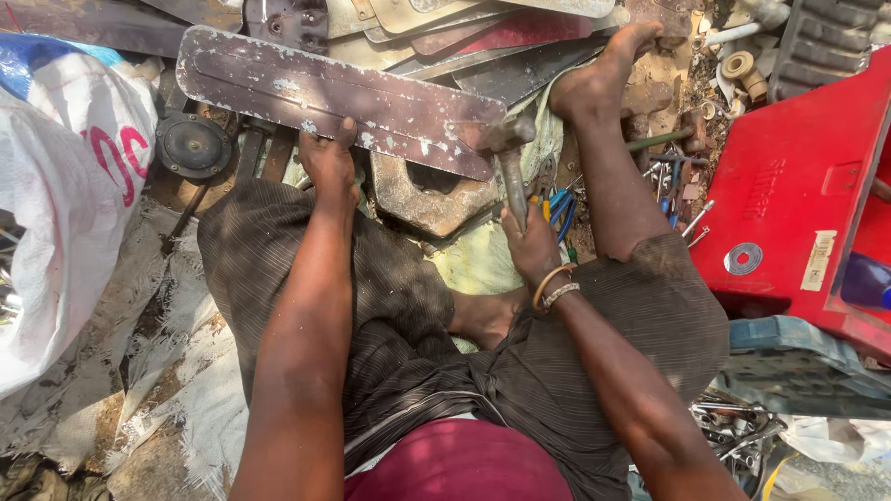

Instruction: The person sits on the ground and uses a hammer and chisel to shape and separate metal pieces. They repeatedly strike the metal on an anvil, flip the pieces, and separate smaller fragments from larger sheets.

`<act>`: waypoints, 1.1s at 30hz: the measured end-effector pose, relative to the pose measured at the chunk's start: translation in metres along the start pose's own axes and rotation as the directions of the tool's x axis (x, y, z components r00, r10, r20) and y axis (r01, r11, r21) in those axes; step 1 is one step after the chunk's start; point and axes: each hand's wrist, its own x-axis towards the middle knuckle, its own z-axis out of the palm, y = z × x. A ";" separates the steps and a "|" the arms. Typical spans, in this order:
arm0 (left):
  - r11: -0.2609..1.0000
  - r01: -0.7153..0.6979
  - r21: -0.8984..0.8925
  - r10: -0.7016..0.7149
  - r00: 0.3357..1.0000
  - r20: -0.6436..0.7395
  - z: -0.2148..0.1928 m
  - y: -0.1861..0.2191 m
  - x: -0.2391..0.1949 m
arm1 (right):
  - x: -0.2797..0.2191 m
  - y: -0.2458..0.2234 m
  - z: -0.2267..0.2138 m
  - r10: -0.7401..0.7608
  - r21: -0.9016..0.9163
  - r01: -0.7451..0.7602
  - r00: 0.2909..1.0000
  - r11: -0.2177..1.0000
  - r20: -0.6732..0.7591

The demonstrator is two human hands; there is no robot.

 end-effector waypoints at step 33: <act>0.950 0.230 0.213 -0.189 0.962 -0.198 -0.014 -0.034 0.003 | -0.079 0.008 -0.051 -0.016 0.594 0.137 0.979 0.792 -0.205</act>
